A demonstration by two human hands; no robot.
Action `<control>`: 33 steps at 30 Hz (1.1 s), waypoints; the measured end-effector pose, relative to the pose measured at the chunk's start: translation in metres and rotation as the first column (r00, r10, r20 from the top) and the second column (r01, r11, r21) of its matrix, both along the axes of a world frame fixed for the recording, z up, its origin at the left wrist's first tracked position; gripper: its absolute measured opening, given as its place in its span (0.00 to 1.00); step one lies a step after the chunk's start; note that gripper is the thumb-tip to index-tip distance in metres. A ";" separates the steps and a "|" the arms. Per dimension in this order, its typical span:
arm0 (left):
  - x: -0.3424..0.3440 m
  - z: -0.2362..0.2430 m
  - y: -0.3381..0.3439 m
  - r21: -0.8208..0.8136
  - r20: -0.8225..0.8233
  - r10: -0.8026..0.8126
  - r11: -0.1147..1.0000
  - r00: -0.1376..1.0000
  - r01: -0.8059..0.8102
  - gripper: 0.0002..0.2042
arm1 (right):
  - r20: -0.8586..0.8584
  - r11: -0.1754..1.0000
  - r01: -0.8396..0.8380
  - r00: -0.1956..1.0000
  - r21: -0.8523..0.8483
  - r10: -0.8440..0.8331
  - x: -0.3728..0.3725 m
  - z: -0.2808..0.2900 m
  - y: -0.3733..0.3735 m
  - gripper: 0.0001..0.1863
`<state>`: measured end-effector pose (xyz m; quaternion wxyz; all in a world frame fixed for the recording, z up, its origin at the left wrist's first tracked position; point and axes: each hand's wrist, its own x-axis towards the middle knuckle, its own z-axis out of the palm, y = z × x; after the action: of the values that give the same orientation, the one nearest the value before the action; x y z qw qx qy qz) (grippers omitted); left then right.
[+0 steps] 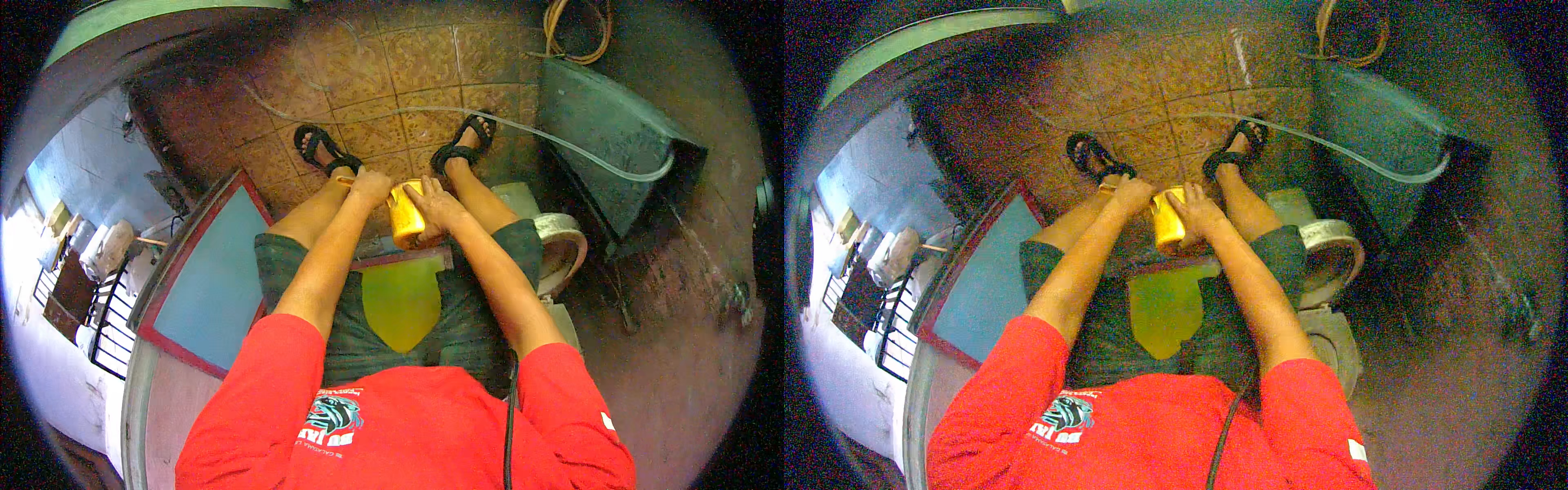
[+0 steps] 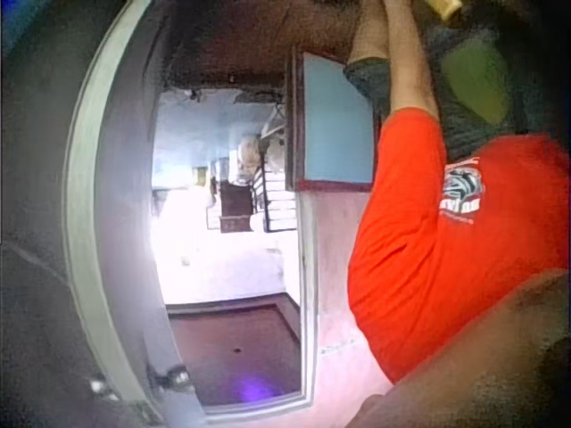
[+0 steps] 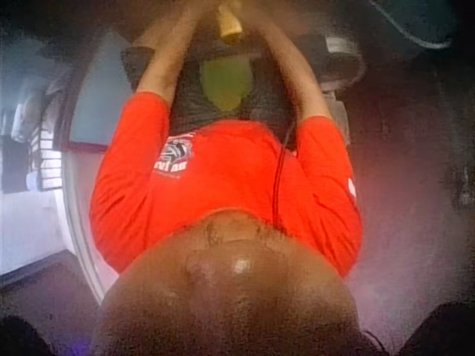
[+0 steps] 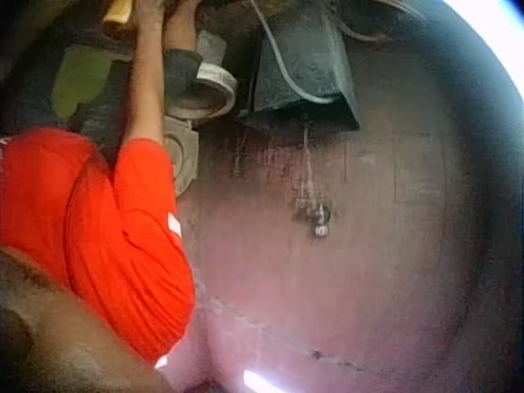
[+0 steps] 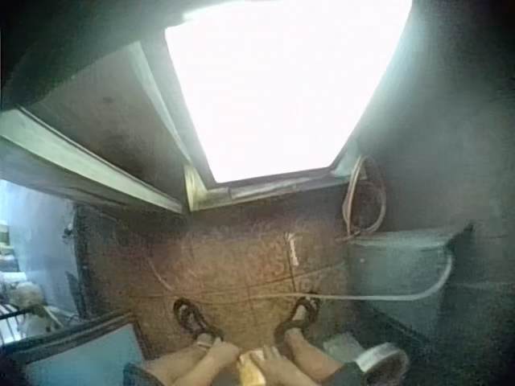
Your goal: The person cleans a screen-printing frame by applying a cleaning solution with a small cloth while it is over a light box, then rinses it with water from a bucket using a small orange pitcher in a wash area.
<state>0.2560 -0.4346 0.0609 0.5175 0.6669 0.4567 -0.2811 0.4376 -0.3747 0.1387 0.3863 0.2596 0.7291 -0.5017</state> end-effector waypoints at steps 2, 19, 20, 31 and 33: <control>-0.002 -0.024 -0.001 0.343 0.016 0.039 0.938 0.999 -0.042 0.15 | -0.035 0.999 -0.029 0.999 0.025 0.030 0.005 -0.044 -0.007 0.66; -0.117 0.145 0.195 0.525 0.263 0.364 0.723 0.894 -0.449 0.25 | 0.085 0.944 -0.310 0.944 -0.115 0.320 -0.003 -0.221 -0.027 0.48; -0.115 0.147 0.200 0.506 0.280 0.362 0.732 0.889 -0.457 0.25 | 0.087 0.943 -0.316 0.942 -0.105 0.326 -0.001 -0.227 -0.028 0.47; -0.095 0.146 0.216 0.694 0.287 0.284 0.596 0.915 -0.403 0.28 | -0.050 0.845 -0.534 0.845 -0.016 0.533 -0.055 -0.264 -0.064 0.34; -0.095 0.144 0.217 0.706 0.274 0.279 0.592 0.920 -0.389 0.28 | -0.073 0.815 -0.580 0.812 0.008 0.579 -0.071 -0.271 -0.055 0.32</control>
<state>0.1607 -0.2172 0.2053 0.2698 0.7389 0.6123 0.0794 0.3663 -0.4293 -0.1323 0.4958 0.0044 0.7834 -0.3748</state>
